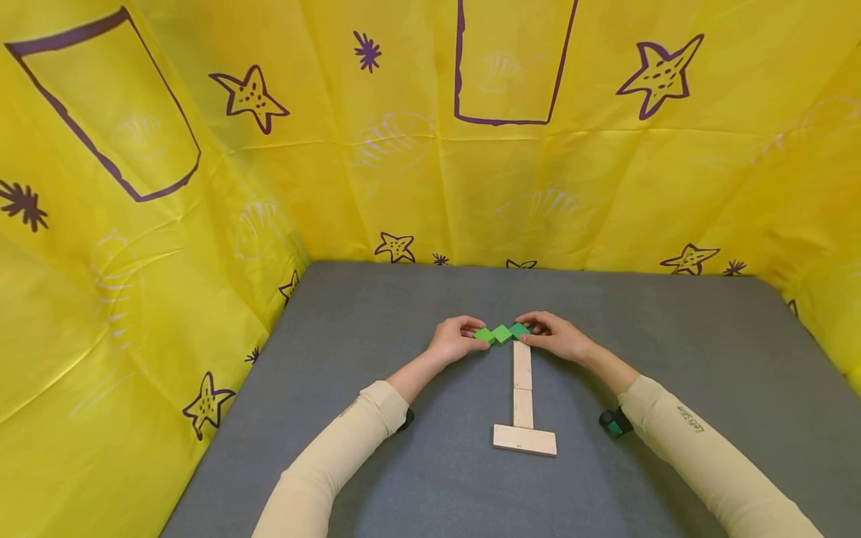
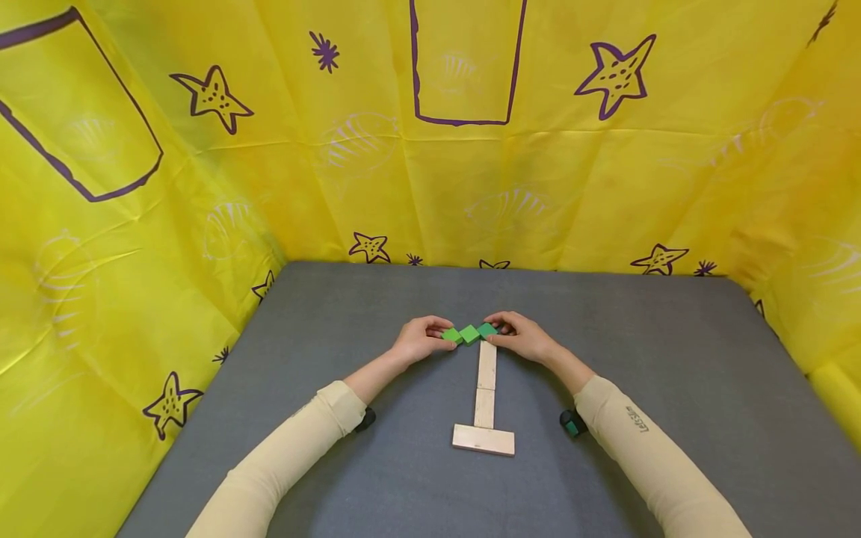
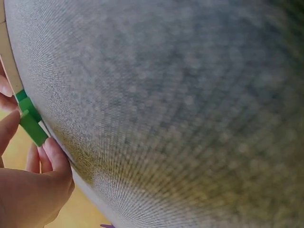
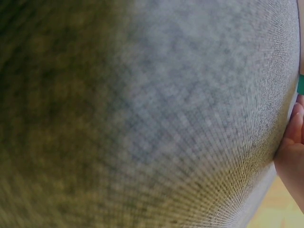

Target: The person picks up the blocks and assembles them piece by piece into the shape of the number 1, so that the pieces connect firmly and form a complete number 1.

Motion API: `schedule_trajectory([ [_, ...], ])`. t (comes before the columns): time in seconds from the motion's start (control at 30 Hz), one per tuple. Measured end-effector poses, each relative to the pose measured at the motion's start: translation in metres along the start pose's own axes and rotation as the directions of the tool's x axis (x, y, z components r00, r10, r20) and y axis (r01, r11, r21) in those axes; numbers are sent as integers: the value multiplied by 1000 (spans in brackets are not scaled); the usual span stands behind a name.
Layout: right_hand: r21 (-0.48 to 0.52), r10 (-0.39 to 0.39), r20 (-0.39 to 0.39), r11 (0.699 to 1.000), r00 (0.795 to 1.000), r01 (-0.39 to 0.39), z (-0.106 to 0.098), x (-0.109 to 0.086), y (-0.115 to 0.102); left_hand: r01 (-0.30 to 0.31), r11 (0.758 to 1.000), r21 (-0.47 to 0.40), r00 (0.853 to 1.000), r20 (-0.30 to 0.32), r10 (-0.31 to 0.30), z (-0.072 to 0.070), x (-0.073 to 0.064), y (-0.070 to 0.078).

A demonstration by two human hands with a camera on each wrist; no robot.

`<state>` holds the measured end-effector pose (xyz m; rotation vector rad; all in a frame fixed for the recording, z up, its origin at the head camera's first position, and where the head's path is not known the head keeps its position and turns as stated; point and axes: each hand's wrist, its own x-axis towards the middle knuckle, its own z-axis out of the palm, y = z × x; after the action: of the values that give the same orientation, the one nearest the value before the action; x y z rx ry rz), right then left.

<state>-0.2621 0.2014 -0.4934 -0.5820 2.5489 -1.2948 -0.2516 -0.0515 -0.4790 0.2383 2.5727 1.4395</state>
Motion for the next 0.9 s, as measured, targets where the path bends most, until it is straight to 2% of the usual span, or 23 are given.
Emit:
schedule_trajectory([
  [0.6, -13, 8, 0, 1000, 1000, -8, -1, -1, -3, -37, 991, 131, 999, -6, 38, 4, -1, 3],
  [0.9, -25, 7, 3, 1000, 1000, -7, -1, -1, -4, -59, 987, 151, 998, -8, 61, 5, -3, 4],
])
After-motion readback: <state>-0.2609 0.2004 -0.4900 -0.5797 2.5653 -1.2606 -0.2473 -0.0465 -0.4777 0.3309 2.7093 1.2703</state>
